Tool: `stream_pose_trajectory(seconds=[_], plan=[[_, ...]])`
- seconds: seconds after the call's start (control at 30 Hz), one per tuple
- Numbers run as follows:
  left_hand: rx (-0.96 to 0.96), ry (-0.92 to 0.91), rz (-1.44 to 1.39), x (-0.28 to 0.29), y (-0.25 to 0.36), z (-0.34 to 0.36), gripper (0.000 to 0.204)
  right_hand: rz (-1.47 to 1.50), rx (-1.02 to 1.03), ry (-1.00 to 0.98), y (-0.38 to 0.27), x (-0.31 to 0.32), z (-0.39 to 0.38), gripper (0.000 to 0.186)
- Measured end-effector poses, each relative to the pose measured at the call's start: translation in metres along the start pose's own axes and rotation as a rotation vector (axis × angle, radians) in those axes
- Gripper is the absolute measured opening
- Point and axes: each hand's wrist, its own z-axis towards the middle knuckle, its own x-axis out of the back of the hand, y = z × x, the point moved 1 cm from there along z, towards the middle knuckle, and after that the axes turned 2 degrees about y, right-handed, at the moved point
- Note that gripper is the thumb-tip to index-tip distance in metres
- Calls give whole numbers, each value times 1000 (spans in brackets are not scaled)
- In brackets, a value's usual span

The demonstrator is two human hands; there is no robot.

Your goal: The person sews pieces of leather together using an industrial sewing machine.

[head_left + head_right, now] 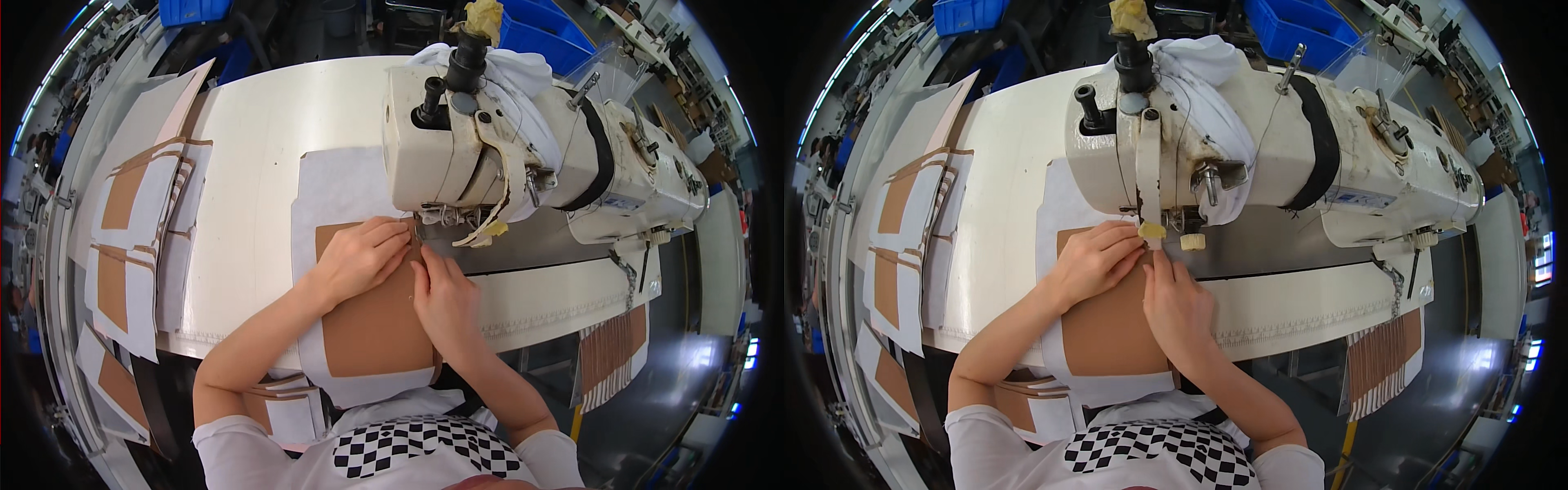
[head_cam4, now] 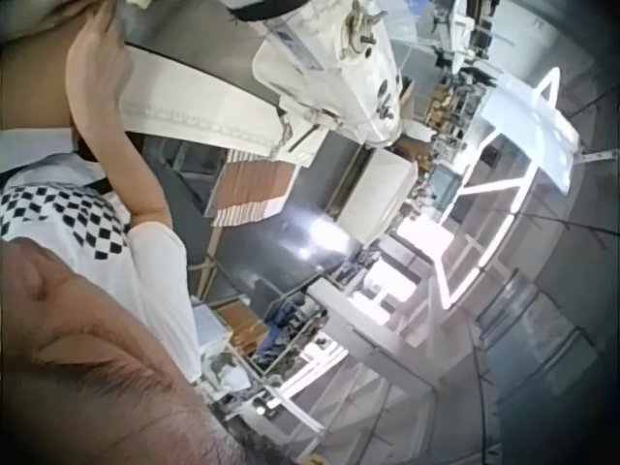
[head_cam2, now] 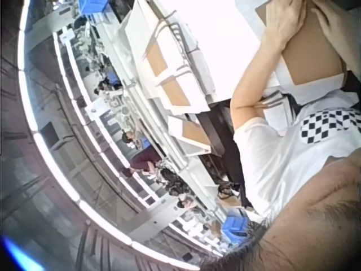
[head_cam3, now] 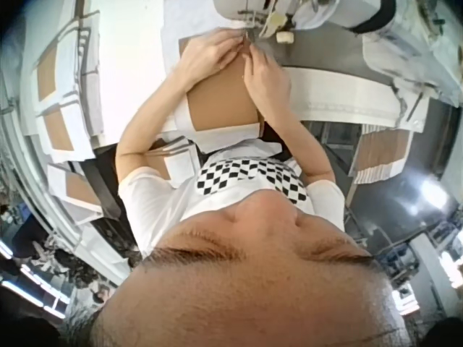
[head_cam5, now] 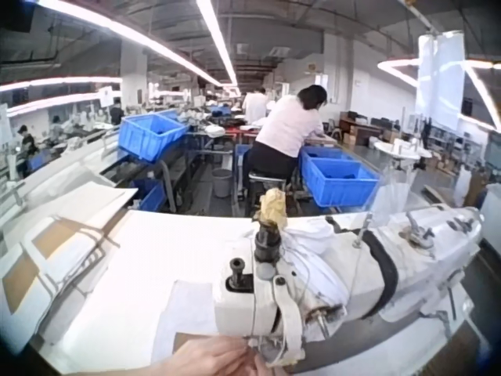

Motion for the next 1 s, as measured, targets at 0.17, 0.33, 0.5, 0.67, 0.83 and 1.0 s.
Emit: stream_pose_trajectory(seconds=[0.17, 0.33, 0.5, 0.67, 0.83, 1.0], plan=[[-10, -10, -29, 3, 6, 0, 17, -30, 88, 61, 2, 0, -7, 28], [-19, 13, 7, 0, 3, 3, 17, -50, 48, 49, 2, -4, 2, 18], [-14, 21, 65, 0, 2, 1, 18, 3, 36, 59, 1, -2, 3, 19], [-28, -12, 0, 4, 8, -2, 18, 18, 42, 45, 6, 2, -14, 27], [-34, -9, 34, 2, 5, -1, 18, -48, 35, 24, 1, 0, -6, 20], [28, -42, 38, 2, 4, 4, 22, -50, 63, 81, 4, -7, 3, 20]])
